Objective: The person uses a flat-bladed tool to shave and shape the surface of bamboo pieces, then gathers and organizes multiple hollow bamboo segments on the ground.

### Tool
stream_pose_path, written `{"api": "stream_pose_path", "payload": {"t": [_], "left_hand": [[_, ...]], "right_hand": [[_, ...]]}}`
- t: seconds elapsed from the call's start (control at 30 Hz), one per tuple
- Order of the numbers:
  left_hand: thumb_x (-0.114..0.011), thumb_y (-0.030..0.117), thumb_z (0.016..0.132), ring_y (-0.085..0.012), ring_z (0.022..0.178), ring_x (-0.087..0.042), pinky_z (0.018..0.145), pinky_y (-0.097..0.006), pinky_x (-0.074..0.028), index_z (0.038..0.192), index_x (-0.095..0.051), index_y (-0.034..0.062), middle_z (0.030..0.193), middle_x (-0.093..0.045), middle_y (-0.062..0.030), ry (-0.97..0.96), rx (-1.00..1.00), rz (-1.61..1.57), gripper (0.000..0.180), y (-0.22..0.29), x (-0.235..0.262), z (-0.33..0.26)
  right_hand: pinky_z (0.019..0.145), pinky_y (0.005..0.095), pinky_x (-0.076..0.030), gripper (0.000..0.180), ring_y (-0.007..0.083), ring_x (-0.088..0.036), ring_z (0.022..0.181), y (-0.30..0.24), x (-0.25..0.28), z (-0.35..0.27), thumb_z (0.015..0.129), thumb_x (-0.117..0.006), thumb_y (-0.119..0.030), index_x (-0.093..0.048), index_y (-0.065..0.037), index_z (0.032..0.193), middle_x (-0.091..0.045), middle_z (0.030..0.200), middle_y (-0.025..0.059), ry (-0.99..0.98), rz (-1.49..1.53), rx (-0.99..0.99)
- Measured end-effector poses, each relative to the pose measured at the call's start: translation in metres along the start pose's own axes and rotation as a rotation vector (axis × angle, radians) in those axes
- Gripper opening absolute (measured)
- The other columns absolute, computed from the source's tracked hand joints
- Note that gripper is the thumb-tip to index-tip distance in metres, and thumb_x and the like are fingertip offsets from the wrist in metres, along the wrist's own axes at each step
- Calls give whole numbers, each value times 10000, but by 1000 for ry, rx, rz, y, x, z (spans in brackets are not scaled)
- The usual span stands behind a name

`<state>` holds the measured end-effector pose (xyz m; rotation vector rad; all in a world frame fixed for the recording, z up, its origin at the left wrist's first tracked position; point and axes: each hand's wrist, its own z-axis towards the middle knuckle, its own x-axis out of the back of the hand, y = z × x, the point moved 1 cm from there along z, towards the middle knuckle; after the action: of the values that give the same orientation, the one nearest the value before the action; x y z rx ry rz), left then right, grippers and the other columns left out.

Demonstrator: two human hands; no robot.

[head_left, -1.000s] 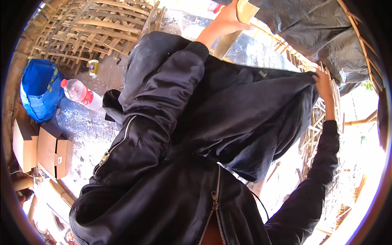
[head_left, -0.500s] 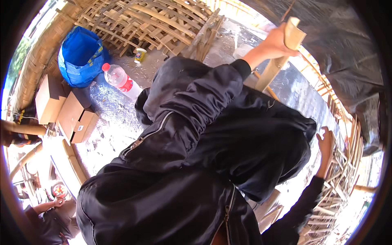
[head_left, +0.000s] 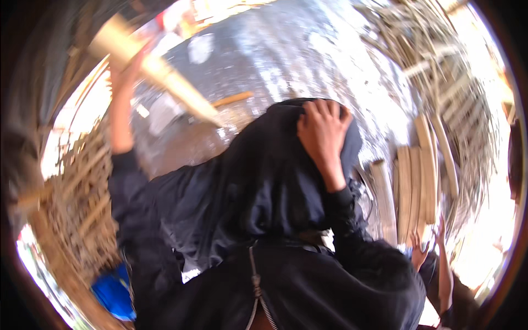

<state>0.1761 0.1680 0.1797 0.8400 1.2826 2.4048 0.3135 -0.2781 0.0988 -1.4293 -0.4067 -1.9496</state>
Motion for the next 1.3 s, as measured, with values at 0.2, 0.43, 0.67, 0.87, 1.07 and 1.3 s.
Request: {"api": "stream_pose_path", "payload": {"t": [0.2,0.43,0.67,0.87,1.07,1.3], "left_hand": [[-785,302,874,-383,1228,-607,1115,-541,-468,1519,-338,7,1376,-573,-187,49,-14,-380,839,12,15,-70],[-751,163,927,-395,1213,-623,1111,-544,-490,1440,-379,-25,1310,-584,-211,13,-201,-297,661,85,-9,-102],[-733,130,927,-351,1184,-635,1090,-508,-502,1430,-403,-4,1294,-594,-190,87,-258,-258,617,130,6,-123],[-768,147,914,-333,1166,-632,1089,-492,-508,1430,-416,-8,1303,-592,-187,86,-246,-308,644,93,12,-145],[-753,171,925,-317,1142,-623,1059,-468,-490,1455,-399,-8,1287,-602,-170,209,-240,-290,661,79,22,-163],[-658,62,962,-270,1166,-602,1058,-423,-461,1490,-394,7,1295,-600,-131,273,-165,-256,593,79,1,-154]], "right_hand": [[1050,548,-354,301,301,-541,1131,35,-22,-19,742,-727,-219,-679,-82,1006,-598,1149,125,174,208,-88],[895,505,-394,552,383,-454,1096,73,-17,-70,828,-774,-459,-556,-74,1158,-475,1162,206,180,352,-484],[641,489,-505,333,399,-648,750,84,-13,-47,971,-661,-354,-605,-46,855,-633,771,174,286,539,-235],[595,487,-463,381,465,-586,681,164,41,-105,977,-685,-293,-549,-3,772,-600,713,244,386,413,-492],[748,472,-503,291,419,-633,853,208,69,-207,895,-769,-272,-654,-24,996,-644,916,220,-146,413,-475],[1016,493,-460,547,437,-569,1186,356,41,-306,802,-807,-275,-589,-20,1234,-621,1201,243,-145,64,-554]]}}
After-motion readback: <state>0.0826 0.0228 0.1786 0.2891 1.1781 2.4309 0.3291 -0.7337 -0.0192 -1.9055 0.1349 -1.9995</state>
